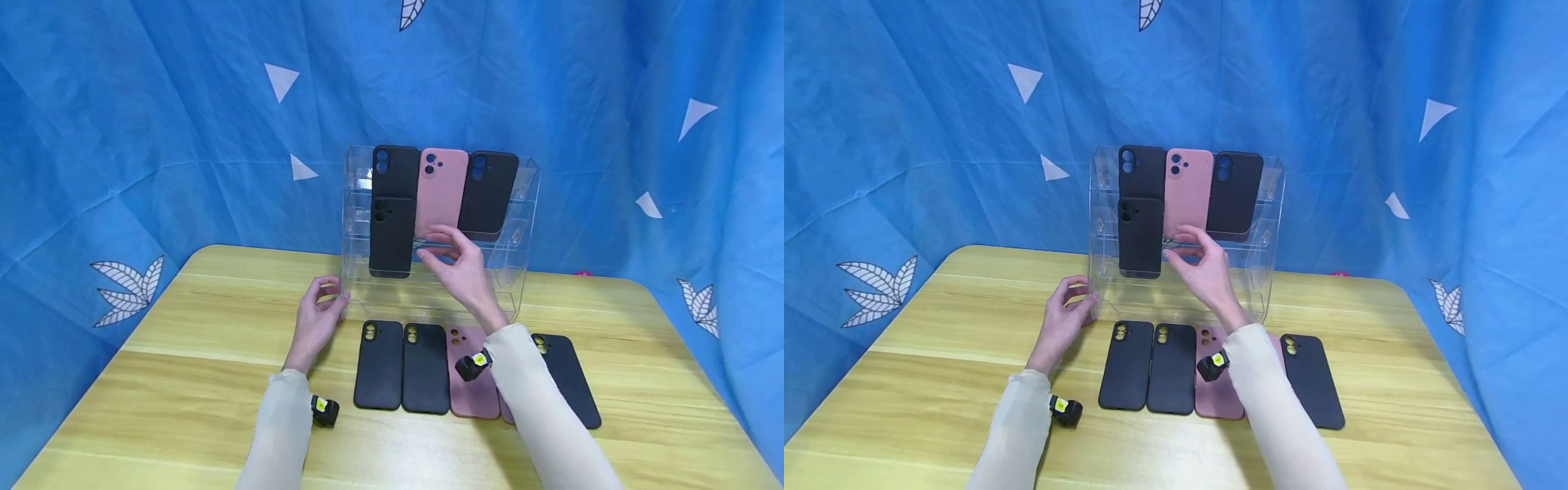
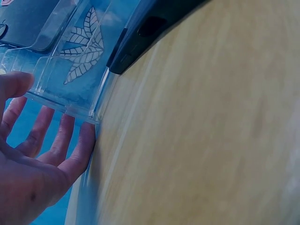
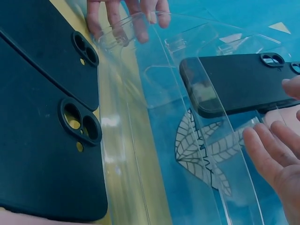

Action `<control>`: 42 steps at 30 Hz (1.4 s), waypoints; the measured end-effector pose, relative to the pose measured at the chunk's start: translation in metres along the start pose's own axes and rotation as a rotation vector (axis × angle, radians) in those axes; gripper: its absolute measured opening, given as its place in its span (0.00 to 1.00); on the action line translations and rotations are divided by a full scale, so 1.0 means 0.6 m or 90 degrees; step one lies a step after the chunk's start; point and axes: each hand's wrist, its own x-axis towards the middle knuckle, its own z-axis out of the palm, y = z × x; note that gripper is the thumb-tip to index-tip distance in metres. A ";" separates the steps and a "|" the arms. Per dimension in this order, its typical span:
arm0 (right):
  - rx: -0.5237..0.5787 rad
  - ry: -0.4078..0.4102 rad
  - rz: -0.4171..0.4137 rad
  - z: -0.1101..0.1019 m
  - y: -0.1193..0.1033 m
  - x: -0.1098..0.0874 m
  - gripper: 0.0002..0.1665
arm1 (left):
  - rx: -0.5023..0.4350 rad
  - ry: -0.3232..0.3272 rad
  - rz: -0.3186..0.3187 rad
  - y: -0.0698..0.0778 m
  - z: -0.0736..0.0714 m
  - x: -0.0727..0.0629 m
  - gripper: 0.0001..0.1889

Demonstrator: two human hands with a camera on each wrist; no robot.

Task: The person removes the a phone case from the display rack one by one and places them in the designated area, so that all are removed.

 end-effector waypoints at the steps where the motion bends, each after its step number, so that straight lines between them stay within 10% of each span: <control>1: 0.002 0.001 0.001 0.002 0.000 0.001 0.27 | 0.000 0.000 0.001 0.000 0.000 0.000 0.18; 42: 0.039 0.142 -0.019 0.066 -0.022 0.014 0.20 | -0.004 -0.002 -0.001 0.005 -0.001 -0.005 0.17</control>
